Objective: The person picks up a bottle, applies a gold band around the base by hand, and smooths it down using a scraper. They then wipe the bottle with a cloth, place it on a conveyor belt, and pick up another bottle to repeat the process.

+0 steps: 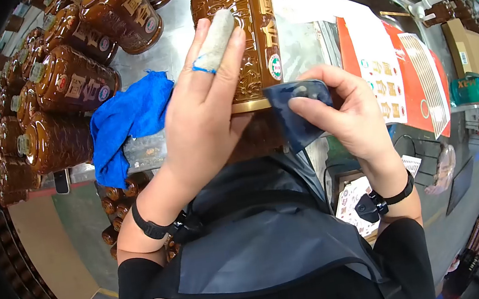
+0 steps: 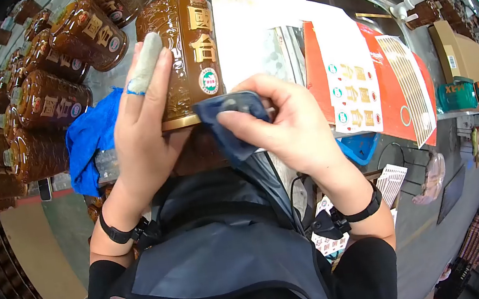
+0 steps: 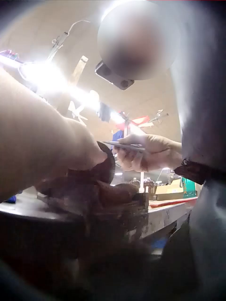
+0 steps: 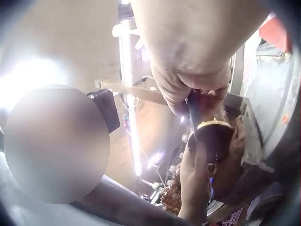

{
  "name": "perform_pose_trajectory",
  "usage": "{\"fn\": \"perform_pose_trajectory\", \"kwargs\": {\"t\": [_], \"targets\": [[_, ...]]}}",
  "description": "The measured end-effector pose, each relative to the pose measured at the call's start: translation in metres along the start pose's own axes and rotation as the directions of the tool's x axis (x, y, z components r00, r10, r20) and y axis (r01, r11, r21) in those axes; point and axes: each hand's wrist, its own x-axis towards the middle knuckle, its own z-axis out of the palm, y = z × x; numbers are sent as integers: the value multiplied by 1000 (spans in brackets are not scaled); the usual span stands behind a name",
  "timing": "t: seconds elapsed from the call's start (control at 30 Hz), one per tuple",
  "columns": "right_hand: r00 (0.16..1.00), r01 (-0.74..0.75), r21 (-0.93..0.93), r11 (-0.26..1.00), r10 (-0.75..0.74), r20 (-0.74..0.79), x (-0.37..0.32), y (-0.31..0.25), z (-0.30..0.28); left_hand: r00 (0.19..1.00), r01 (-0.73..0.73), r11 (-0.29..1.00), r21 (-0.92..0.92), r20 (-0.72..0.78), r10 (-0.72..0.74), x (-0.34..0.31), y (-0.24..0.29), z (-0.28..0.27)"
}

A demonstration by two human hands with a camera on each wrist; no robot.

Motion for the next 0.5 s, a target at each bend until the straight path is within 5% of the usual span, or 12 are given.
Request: {"fn": "perform_pose_trajectory", "kwargs": {"t": [0.17,0.23,0.3,0.37,0.43,0.5], "targets": [[988,-87,-64,994,78,-134,-5,45,-33,993,114,991,-69,33,-112,-19,-10,-4],[983,-79,59,995,88,-162,-9,32,-24,987,155,978,-137,61,-148,-26,-12,-5],[990,99,78,992,-91,-106,-12,9,-11,965,253,960,-119,101,-242,-21,0,-4],[987,140,-8,990,-141,-76,-7,-5,2,999,2,999,32,-46,0,-3,9,-1],[994,109,-169,980,-113,-12,1,-11,9,1000,-10,1000,26,17,10,0,9,-2],[997,73,-83,994,-75,-22,3,0,4,1000,-11,999,41,18,11,0,4,-2]]}}
